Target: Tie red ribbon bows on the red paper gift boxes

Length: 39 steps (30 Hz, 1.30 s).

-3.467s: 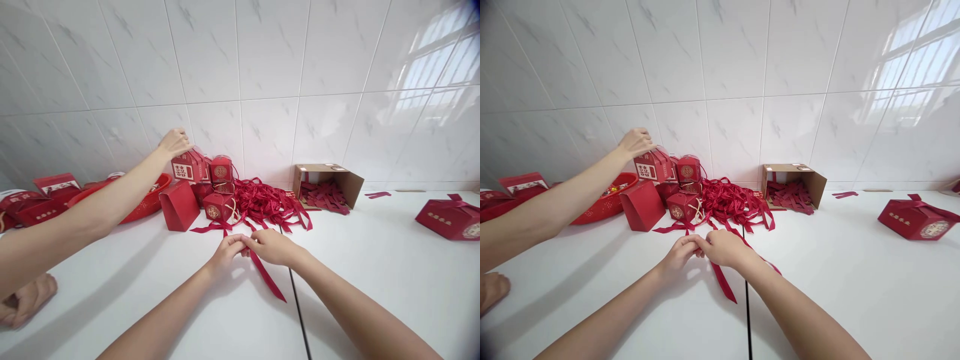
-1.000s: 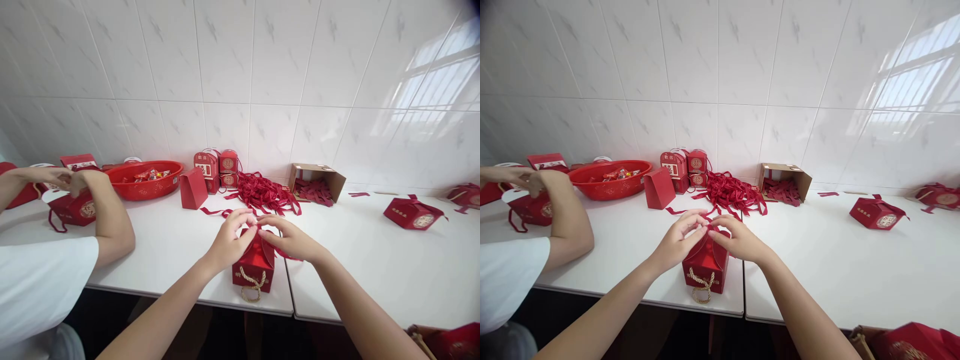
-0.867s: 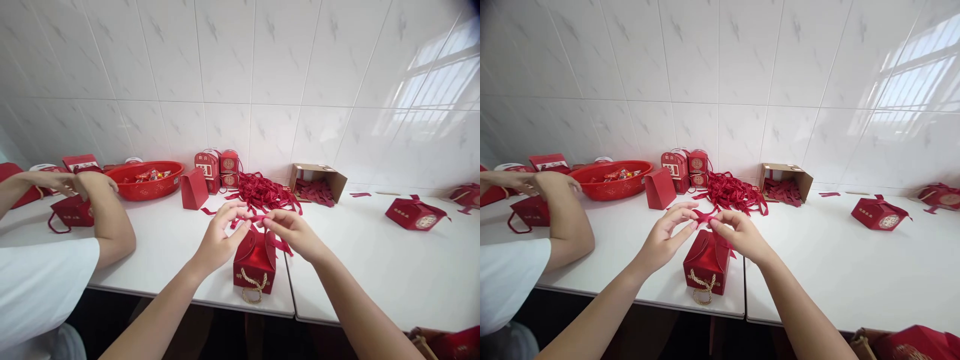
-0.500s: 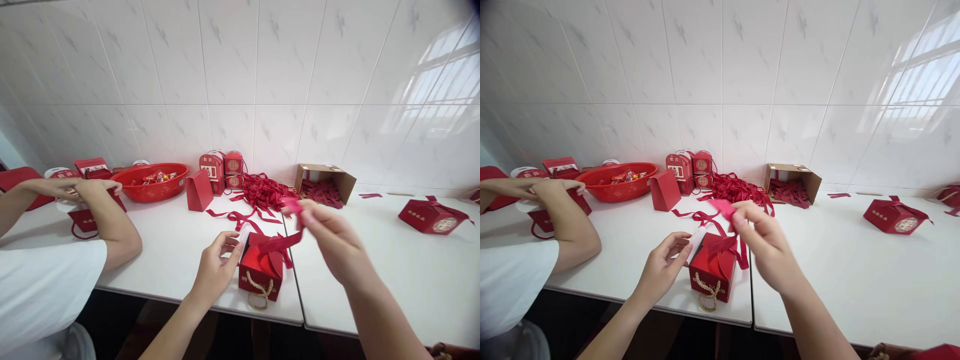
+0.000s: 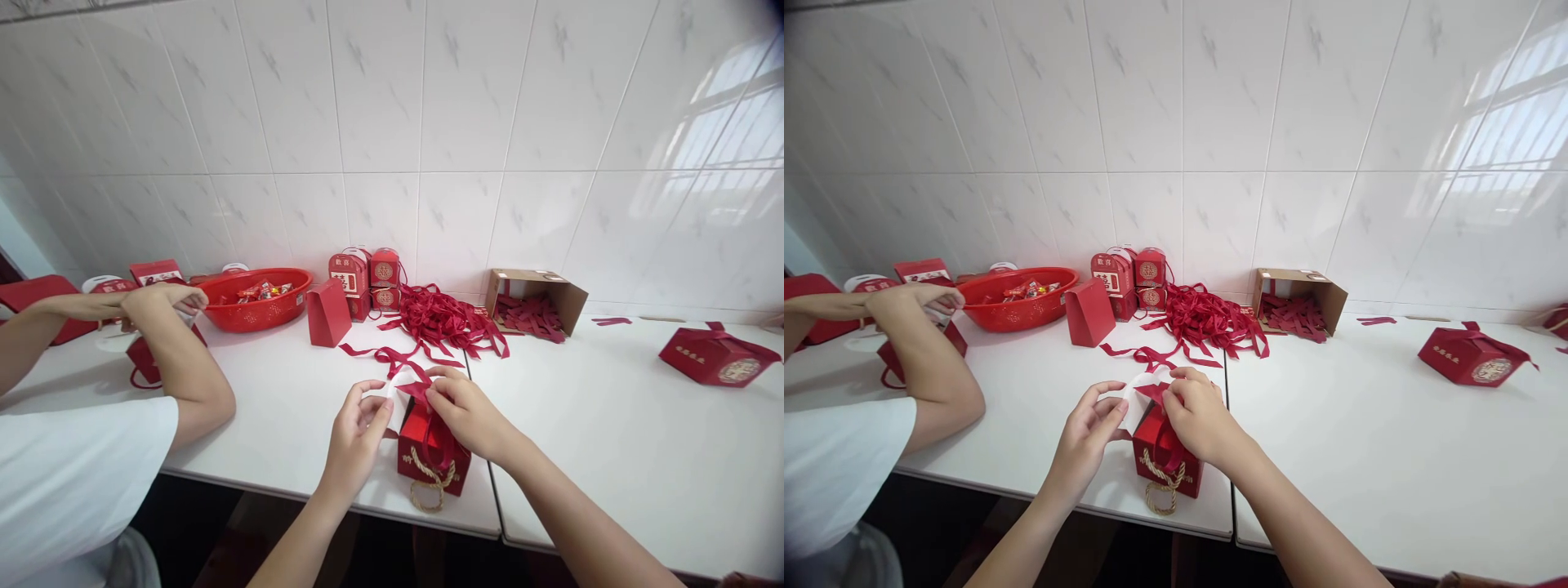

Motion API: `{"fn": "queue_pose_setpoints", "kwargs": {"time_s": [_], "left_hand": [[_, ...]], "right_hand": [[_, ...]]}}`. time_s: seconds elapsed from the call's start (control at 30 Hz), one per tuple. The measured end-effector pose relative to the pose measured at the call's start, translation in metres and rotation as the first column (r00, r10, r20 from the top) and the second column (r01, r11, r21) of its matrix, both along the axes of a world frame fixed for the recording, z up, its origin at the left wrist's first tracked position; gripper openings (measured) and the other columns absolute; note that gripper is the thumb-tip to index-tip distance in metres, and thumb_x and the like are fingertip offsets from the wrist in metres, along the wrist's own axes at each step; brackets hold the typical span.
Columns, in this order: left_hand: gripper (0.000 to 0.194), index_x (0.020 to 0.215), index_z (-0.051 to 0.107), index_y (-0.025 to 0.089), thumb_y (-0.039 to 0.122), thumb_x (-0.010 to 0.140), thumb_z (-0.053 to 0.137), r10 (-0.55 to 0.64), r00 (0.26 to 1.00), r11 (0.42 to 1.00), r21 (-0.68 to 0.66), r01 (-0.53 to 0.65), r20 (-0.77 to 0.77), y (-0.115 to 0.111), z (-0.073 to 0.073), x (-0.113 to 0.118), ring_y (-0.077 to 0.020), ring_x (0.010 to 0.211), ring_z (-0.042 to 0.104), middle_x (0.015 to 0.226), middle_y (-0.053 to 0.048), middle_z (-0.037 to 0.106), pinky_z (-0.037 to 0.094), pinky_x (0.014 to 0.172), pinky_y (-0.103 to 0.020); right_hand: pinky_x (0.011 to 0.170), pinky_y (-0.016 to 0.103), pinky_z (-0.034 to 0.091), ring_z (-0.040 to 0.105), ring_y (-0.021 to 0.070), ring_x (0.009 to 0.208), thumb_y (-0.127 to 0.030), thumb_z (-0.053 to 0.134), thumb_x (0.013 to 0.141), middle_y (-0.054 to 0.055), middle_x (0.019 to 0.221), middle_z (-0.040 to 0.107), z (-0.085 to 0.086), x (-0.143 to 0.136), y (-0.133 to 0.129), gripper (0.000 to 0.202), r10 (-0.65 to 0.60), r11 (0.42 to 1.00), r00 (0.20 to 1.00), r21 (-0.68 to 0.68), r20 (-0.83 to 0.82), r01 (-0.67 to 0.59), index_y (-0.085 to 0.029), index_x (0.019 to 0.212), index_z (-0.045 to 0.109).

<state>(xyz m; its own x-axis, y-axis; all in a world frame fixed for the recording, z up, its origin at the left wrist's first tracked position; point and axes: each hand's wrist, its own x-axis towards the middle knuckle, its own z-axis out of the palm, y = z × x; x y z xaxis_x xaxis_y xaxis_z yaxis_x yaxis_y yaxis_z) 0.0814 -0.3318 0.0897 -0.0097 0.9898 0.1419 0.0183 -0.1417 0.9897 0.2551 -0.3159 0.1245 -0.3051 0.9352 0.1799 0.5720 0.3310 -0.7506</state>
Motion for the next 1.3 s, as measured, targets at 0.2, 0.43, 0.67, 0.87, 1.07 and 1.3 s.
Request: {"fn": "queue_pose_setpoints", "kwargs": {"time_s": [0.2,0.43,0.67,0.87,1.07,1.3], "left_hand": [[0.036,0.104,0.045,0.021,0.045,0.081,0.058,-0.005,1.000,1.000,0.013,0.005,0.004,0.001,-0.002,0.000,-0.0174,0.078,0.061,0.078,0.001,0.059,0.055,0.066,-0.029],[0.037,0.104,0.046,0.021,0.046,0.079,0.058,-0.003,1.000,1.000,0.025,0.003,-0.004,-0.003,0.000,0.004,-0.0183,0.077,0.061,0.078,0.000,0.059,0.056,0.062,-0.029],[0.039,0.103,0.045,0.022,0.054,0.082,0.051,-0.033,0.998,0.999,-0.029,0.032,-0.054,0.001,0.007,0.007,-0.0178,0.071,0.059,0.073,0.001,0.058,0.051,0.048,-0.025],[0.035,0.070,0.046,0.020,0.050,0.086,0.041,-0.108,0.930,0.992,0.027,0.125,-0.351,0.026,0.017,0.001,-0.0161,0.065,0.056,0.066,0.000,0.053,0.048,0.052,-0.024],[0.021,0.056,0.045,0.019,0.028,0.071,0.056,0.301,0.620,0.953,0.201,-0.229,-0.724,0.044,-0.001,-0.048,-0.0363,0.093,0.055,0.073,-0.010,0.055,0.040,0.083,-0.051],[0.021,0.087,0.054,0.022,0.042,0.085,0.047,0.113,0.852,0.969,0.247,0.020,-0.512,0.043,-0.001,-0.028,-0.0230,0.095,0.056,0.095,-0.005,0.060,0.043,0.088,-0.036]], "right_hand": [[0.095,0.037,0.036,0.048,0.0239,0.117,-0.029,0.039,0.090,0.010,0.110,0.057,-0.001,0.003,0.000,0.034,-0.012,1.000,1.000,-0.013,-0.011,0.012,-0.020,0.059,0.047],[0.097,0.040,0.034,0.048,0.0246,0.117,-0.033,0.039,0.091,0.008,0.117,0.056,-0.002,0.000,0.001,0.035,-0.006,1.000,1.000,0.003,0.011,0.006,-0.019,0.062,0.052],[0.095,0.043,0.034,0.051,0.0246,0.111,-0.031,0.038,0.091,0.007,0.115,0.058,-0.005,-0.007,0.004,0.034,0.005,0.999,0.988,0.048,0.153,-0.013,-0.019,0.067,0.059],[0.094,0.042,0.036,0.053,0.0237,0.106,-0.038,0.039,0.092,0.007,0.106,0.061,0.000,-0.004,0.002,0.032,-0.017,0.996,0.996,0.094,0.091,0.009,-0.021,0.074,0.060],[0.097,0.040,0.040,0.054,0.0244,0.112,-0.050,0.038,0.091,0.010,0.118,0.060,-0.013,0.044,-0.014,0.038,-0.241,0.966,0.956,0.058,-0.168,0.253,-0.022,0.106,0.058],[0.078,0.034,0.047,0.060,0.0220,0.092,-0.055,0.044,0.088,0.007,0.096,0.065,-0.043,0.053,-0.024,0.036,-0.230,0.971,0.953,-0.118,-0.199,0.210,-0.022,0.097,0.056]]}}
